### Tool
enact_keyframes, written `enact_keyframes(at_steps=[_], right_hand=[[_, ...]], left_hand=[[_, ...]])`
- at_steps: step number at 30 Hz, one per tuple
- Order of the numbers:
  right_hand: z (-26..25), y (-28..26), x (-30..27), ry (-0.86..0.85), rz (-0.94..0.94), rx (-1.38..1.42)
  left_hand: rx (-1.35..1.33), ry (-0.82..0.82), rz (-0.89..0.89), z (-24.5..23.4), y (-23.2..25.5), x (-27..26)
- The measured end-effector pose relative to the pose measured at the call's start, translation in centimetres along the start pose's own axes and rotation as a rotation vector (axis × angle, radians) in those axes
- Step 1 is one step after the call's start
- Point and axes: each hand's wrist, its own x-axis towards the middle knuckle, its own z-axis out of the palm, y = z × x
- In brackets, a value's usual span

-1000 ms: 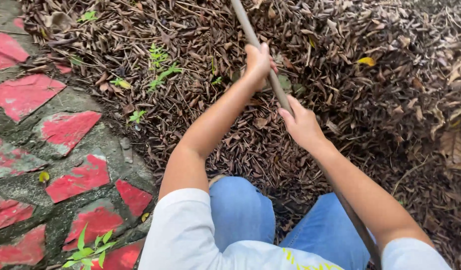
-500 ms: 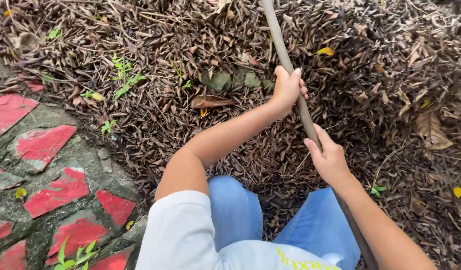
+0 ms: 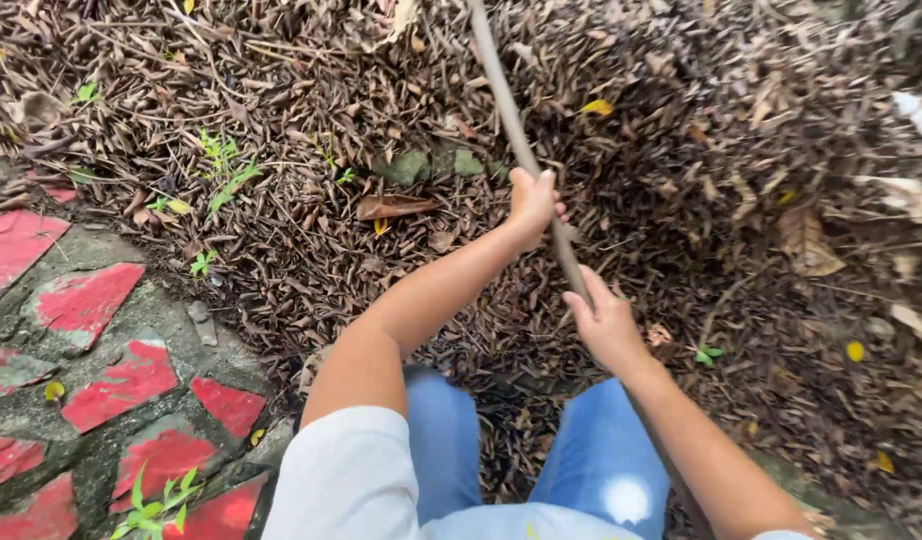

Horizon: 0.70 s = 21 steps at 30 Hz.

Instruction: Raking dry leaves on the ground into a pile using a leaf rake.

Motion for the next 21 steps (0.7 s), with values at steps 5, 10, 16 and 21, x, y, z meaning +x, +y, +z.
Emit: enact_keyframes(at_steps=[5, 10, 16, 21], right_hand=[[-3.0, -2.4, -2.1, -0.154, 0.124, 0.087], [-7.4, -5.0, -6.3, -0.209, 0.146, 0.1], [-12.6, -7.6, -12.9, -0.261, 0.236, 0.059], [-16.7, -10.4, -18.4, -0.338, 0.36, 0.042]], left_hand=[[0.098, 0.2, 0.011, 1.2, 1.3, -2.4], [0.134, 0.232, -0.065, 4.0, 4.7, -8.3], [0.18, 0.252, -0.152, 7.3, 5.4, -15.4], [0.239, 0.274, -0.219, 9.5, 4.2, -20.7]])
